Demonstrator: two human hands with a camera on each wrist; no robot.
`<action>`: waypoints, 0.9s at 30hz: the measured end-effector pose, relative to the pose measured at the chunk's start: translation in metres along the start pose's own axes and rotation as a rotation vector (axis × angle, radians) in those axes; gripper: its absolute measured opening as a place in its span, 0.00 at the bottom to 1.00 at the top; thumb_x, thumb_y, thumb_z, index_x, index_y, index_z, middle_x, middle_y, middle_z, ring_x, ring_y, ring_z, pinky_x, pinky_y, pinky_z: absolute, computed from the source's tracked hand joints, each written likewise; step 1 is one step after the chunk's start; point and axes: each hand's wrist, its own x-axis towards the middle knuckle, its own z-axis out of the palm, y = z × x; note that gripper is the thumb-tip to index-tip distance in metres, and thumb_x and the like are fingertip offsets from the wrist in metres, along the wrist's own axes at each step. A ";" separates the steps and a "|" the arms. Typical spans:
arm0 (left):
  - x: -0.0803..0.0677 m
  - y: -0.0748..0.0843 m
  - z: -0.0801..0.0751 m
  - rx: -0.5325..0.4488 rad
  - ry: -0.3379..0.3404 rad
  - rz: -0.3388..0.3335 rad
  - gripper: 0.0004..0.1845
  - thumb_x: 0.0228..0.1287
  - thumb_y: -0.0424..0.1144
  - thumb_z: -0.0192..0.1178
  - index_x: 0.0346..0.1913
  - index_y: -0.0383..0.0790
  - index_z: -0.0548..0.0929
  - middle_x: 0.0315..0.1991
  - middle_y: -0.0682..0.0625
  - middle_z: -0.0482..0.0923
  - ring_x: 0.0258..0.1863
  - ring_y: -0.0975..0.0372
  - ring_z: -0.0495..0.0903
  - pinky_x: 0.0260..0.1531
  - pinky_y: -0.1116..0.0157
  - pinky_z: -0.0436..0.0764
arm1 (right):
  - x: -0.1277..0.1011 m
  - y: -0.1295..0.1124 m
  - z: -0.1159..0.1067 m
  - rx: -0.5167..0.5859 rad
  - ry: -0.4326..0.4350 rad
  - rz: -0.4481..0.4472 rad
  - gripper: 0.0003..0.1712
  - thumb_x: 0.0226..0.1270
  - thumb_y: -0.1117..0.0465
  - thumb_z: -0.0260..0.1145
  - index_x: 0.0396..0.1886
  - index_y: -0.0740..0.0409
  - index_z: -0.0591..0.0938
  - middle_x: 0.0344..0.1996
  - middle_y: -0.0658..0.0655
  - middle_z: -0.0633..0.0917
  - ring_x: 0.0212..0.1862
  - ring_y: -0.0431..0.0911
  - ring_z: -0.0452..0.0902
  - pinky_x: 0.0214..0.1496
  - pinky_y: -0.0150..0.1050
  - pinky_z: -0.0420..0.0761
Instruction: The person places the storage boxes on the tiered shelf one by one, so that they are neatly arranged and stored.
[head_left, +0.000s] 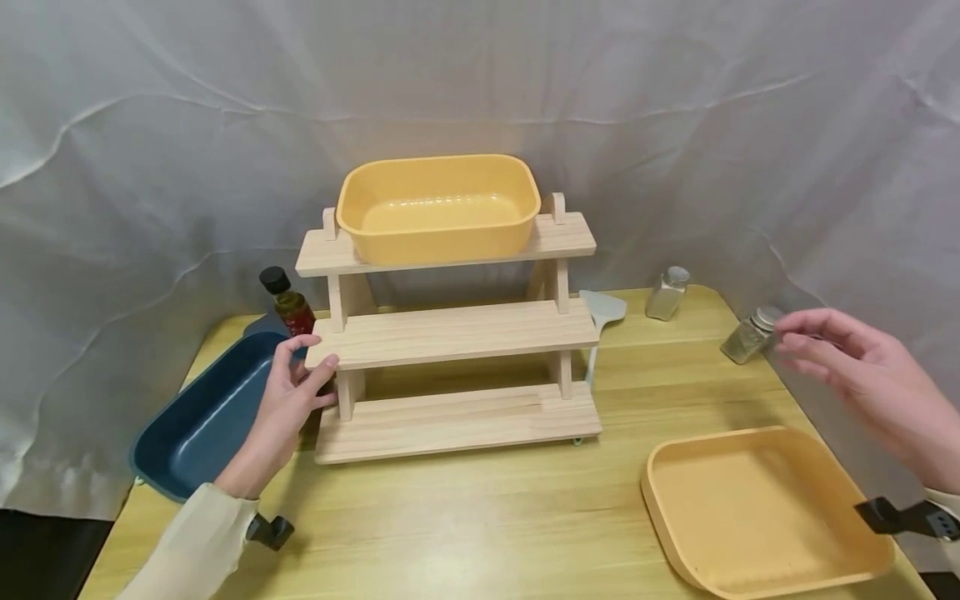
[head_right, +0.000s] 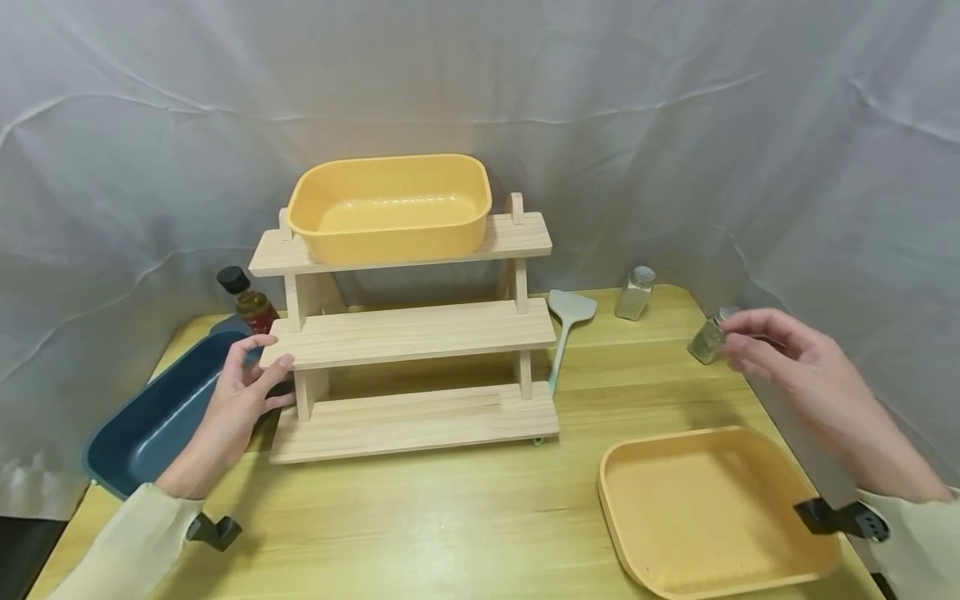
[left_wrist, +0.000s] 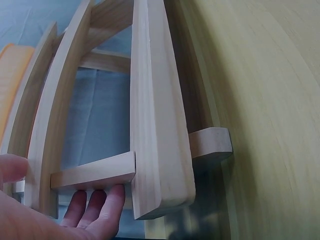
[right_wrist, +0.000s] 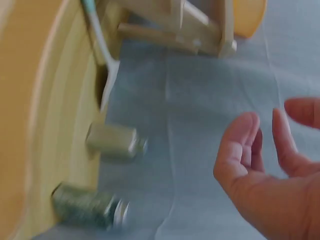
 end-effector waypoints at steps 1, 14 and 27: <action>0.000 0.000 0.000 0.000 0.001 0.000 0.29 0.83 0.51 0.63 0.76 0.54 0.60 0.62 0.40 0.69 0.65 0.50 0.74 0.51 0.64 0.87 | -0.004 0.004 -0.007 -0.020 -0.005 0.007 0.15 0.86 0.73 0.58 0.64 0.64 0.81 0.56 0.49 0.86 0.55 0.38 0.83 0.54 0.25 0.80; 0.000 -0.002 -0.001 -0.009 0.001 0.005 0.28 0.83 0.51 0.63 0.74 0.56 0.62 0.56 0.42 0.71 0.61 0.56 0.75 0.49 0.66 0.86 | -0.054 0.082 -0.069 -0.027 -0.057 -0.045 0.21 0.83 0.81 0.51 0.66 0.68 0.80 0.57 0.47 0.88 0.57 0.35 0.83 0.55 0.24 0.79; 0.000 -0.002 0.000 -0.008 0.004 0.010 0.28 0.83 0.51 0.63 0.74 0.55 0.62 0.60 0.42 0.71 0.62 0.55 0.75 0.49 0.66 0.86 | -0.084 0.120 -0.072 -0.380 -0.092 0.404 0.21 0.91 0.52 0.57 0.76 0.44 0.77 0.57 0.20 0.73 0.55 0.17 0.64 0.48 0.23 0.68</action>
